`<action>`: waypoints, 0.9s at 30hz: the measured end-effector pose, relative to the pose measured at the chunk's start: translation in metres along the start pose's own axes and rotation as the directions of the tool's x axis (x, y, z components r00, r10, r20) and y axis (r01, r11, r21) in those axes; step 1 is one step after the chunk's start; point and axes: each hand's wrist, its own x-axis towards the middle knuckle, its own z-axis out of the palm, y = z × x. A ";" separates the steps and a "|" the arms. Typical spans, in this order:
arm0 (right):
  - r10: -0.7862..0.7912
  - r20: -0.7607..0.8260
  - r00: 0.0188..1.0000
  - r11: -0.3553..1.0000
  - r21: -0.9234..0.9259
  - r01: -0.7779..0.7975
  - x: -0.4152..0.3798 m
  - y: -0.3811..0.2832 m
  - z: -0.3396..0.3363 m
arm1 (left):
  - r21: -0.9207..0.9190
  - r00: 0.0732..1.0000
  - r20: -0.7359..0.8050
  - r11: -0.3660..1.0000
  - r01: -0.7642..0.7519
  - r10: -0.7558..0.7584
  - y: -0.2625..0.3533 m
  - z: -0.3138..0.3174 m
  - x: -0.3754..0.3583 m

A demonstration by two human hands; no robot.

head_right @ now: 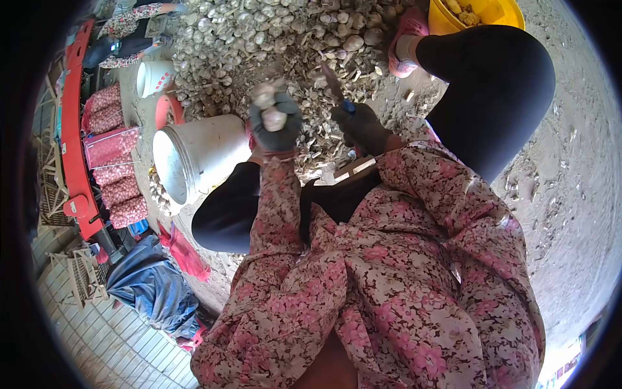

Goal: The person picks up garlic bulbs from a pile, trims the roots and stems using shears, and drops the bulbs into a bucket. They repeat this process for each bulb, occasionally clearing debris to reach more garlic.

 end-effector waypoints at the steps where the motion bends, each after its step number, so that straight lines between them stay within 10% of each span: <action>1: -0.001 0.005 1.000 1.000 -0.002 0.001 0.005 0.000 0.000 | 0.030 1.000 0.008 1.000 -0.008 0.008 0.019 0.021 -0.006; 4: 0.080 -0.129 0.988 0.989 0.137 -0.063 0.009 -0.007 -0.002 | 0.312 0.876 0.029 0.829 -0.465 0.481 0.107 0.062 -0.033; 7: 0.052 -0.225 0.973 0.930 0.366 0.035 0.027 0.001 0.008 | 0.030 0.679 0.060 0.678 -0.734 0.732 0.201 0.085 -0.064; 10: 0.067 -0.243 0.968 0.916 0.400 0.037 0.033 -0.006 0.018 | 0.185 0.520 0.156 0.492 -0.851 0.840 0.270 0.029 -0.063; 12: 0.067 -0.214 0.974 0.911 0.413 0.028 0.045 0.001 0.014 | 0.290 0.806 -0.144 0.804 -0.520 0.574 0.206 0.033 -0.021; 13: 0.074 -0.226 0.971 0.910 0.414 0.026 0.046 -0.002 0.014 | -0.061 0.919 -0.262 0.946 -0.319 0.294 0.219 -0.024 -0.006; 14: 0.099 -0.277 0.956 0.899 0.437 0.034 0.044 -0.007 0.016 | -0.035 0.997 0.073 0.999 -0.035 0.038 0.173 -0.030 0.038; 15: 0.125 -0.326 0.937 0.888 0.457 0.041 0.044 -0.011 0.016 | 0.765 0.977 0.117 0.611 -0.203 0.177 0.134 -0.046 0.058; 16: 0.113 -0.326 0.939 0.863 0.500 0.069 0.048 -0.006 0.012 | 0.962 0.936 0.160 -0.262 -0.077 0.312 0.094 -0.063 0.077; 17: 0.120 -0.337 0.934 0.864 0.499 0.069 0.049 -0.007 0.009 | 0.607 0.939 0.330 -0.783 -0.136 0.093 0.052 -0.067 0.101; 18: 0.128 -0.346 0.930 0.848 0.524 0.079 0.051 -0.009 0.007 | 0.941 0.974 -0.136 -0.286 0.184 0.180 0.018 -0.083 0.121; 19: 0.135 -0.355 0.925 0.830 0.550 0.090 0.052 -0.012 0.006 | 0.812 0.789 -0.571 0.300 0.501 0.227 -0.015 -0.099 0.142; 22: 0.146 -0.400 0.905 0.825 0.554 0.112 0.056 -0.021 0.002 | 0.717 0.915 -0.345 -0.571 0.401 0.210 -0.094 -0.123 0.185; 27: 0.125 -0.428 0.895 0.884 0.457 0.095 0.057 -0.032 -0.007 | 0.495 0.788 -0.542 -0.647 0.580 0.291 -0.138 -0.099 0.209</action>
